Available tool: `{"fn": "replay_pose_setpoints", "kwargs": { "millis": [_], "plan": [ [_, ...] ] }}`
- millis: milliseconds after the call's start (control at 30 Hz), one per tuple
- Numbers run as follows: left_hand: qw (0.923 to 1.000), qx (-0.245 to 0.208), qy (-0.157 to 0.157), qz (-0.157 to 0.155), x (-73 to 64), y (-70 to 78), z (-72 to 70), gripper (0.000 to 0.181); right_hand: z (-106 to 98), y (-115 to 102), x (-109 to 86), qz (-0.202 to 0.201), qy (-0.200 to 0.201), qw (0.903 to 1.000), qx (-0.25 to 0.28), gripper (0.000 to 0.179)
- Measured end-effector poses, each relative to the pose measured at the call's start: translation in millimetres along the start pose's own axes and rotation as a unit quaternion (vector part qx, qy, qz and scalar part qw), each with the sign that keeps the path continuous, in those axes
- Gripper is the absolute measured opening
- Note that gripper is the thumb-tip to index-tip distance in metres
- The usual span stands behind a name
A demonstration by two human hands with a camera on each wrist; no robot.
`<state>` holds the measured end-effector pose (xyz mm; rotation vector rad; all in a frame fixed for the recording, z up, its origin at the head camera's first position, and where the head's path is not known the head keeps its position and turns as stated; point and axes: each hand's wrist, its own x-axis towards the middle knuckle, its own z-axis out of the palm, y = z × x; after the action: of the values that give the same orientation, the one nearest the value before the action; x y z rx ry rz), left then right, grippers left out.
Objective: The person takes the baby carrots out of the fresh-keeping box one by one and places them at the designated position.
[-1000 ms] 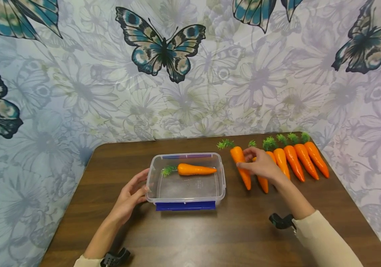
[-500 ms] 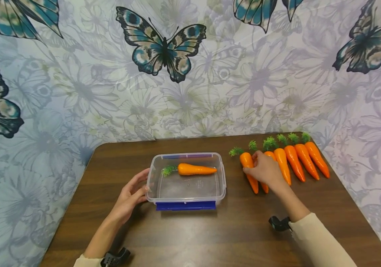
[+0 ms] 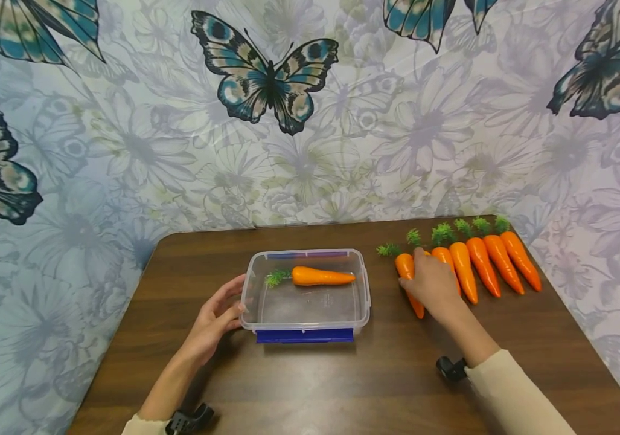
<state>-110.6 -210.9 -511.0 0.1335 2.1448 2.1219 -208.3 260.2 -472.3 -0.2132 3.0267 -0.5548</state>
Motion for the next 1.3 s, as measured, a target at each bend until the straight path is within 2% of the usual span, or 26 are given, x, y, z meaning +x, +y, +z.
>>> {"fn": "replay_pose_setpoints", "kwargs": {
  "millis": [333,467,600,800,900,1033,1167,1300],
  "plan": [
    [0.9999,-0.002,-0.006,0.012,-0.3,-0.4,0.5,0.063,-3.3,0.6,-1.8,0.002,0.000,0.9997,-0.023,0.063],
    [0.9999,-0.001,-0.005,0.011,-0.6,0.0,0.6,0.063,-12.9,-2.4,-1.4,0.015,-0.018,0.9993,-0.030,0.072],
    [0.9999,-0.002,-0.003,0.010,0.0,0.9,0.8,0.062,-28.5,-11.3,-0.7,0.008,-0.014,0.9996,-0.023,0.071],
    [0.9999,-0.005,-0.002,0.011,-1.8,2.0,0.7,0.063,-41.5,-40.8,4.0,-0.063,-0.003,0.9978,-0.021,0.054],
    [0.9999,-0.006,-0.001,0.014,-3.8,3.0,-1.1,0.064,-41.7,-60.2,8.3,-0.114,-0.001,0.9933,-0.018,0.041],
    [0.9999,-0.006,0.004,0.014,-6.6,3.7,-3.4,0.064,-36.6,-87.3,14.1,-0.177,-0.008,0.9841,0.004,0.035],
    [0.9999,-0.008,0.005,0.012,-7.6,3.6,-3.8,0.064,-30.9,-112.6,20.3,-0.221,-0.039,0.9742,0.028,0.031],
    [0.9998,-0.012,-0.006,0.014,-6.7,3.0,-2.1,0.064,-28.1,-130.3,25.6,-0.229,-0.083,0.9691,0.043,0.030]
  ]
}}
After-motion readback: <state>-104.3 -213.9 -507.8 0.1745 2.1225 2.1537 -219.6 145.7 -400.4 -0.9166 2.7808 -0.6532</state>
